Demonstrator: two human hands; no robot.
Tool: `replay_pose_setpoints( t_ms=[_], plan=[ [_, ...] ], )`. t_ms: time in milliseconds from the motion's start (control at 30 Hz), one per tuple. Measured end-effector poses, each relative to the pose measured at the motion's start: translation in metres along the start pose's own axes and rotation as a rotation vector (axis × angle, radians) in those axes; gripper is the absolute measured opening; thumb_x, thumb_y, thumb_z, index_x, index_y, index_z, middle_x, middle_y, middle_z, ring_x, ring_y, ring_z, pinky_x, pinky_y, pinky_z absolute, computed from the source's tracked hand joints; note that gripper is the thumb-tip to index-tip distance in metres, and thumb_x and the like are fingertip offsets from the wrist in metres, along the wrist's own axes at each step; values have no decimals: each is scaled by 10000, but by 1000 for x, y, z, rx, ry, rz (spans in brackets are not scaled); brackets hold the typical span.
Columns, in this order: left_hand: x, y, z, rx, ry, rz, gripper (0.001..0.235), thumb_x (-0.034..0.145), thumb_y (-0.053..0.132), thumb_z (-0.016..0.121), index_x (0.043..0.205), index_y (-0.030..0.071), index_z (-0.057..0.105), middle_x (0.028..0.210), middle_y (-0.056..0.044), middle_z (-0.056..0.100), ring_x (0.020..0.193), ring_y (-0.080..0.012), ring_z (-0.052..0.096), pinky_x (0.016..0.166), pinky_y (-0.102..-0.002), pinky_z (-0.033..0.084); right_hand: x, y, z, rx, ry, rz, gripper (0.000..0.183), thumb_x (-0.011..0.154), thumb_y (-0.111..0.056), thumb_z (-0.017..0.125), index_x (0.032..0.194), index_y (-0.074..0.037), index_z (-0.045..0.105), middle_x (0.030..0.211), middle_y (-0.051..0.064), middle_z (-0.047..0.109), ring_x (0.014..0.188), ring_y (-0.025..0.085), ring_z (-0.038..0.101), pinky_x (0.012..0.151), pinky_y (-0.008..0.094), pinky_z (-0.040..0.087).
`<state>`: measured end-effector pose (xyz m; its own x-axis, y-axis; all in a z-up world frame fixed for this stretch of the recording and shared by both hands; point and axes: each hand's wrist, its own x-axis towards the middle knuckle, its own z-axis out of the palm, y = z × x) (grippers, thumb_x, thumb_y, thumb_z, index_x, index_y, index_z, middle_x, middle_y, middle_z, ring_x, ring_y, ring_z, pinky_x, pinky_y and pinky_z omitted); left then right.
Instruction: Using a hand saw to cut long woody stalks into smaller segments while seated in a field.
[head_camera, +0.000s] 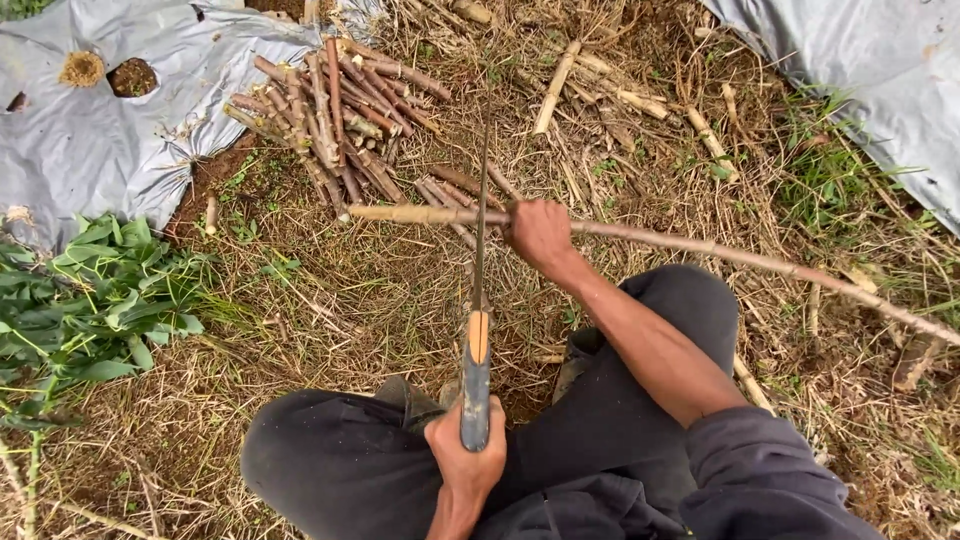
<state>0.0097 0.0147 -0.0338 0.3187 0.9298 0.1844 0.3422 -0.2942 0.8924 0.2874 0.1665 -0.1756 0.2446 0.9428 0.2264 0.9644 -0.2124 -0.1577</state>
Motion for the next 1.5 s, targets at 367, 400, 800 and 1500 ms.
replay_pose_setpoints(
  t_ms=[367,400,800,1500],
  plan=[
    [33,-17,-3,-7,102,-47,163,793,66,725,650,56,647,417,-3,535,299,-115,419,327,-255,386,-35,-58,-24,99,-227,-70,219,980,-90,574,825,-64,727,552,75,591,437,174,557,405,305,440],
    [43,-24,3,-68,156,-49,274,822,89,734,594,95,583,382,-29,486,286,-156,389,326,-275,399,-44,-70,-36,179,-286,-102,193,918,-9,568,894,-66,750,657,133,712,555,245,714,566,367,601],
    [63,-46,9,-98,-166,-212,424,869,255,769,551,127,520,420,-11,419,356,-144,367,404,-299,334,-19,-45,-27,94,-309,36,161,897,-94,612,805,-72,742,661,160,719,617,321,744,604,415,613],
    [22,34,-45,47,-64,-277,303,830,199,770,592,43,666,417,42,475,354,-81,332,356,-276,284,0,-21,-12,224,-136,1,120,895,41,605,811,1,680,560,89,609,352,129,441,274,277,318]
  ],
)
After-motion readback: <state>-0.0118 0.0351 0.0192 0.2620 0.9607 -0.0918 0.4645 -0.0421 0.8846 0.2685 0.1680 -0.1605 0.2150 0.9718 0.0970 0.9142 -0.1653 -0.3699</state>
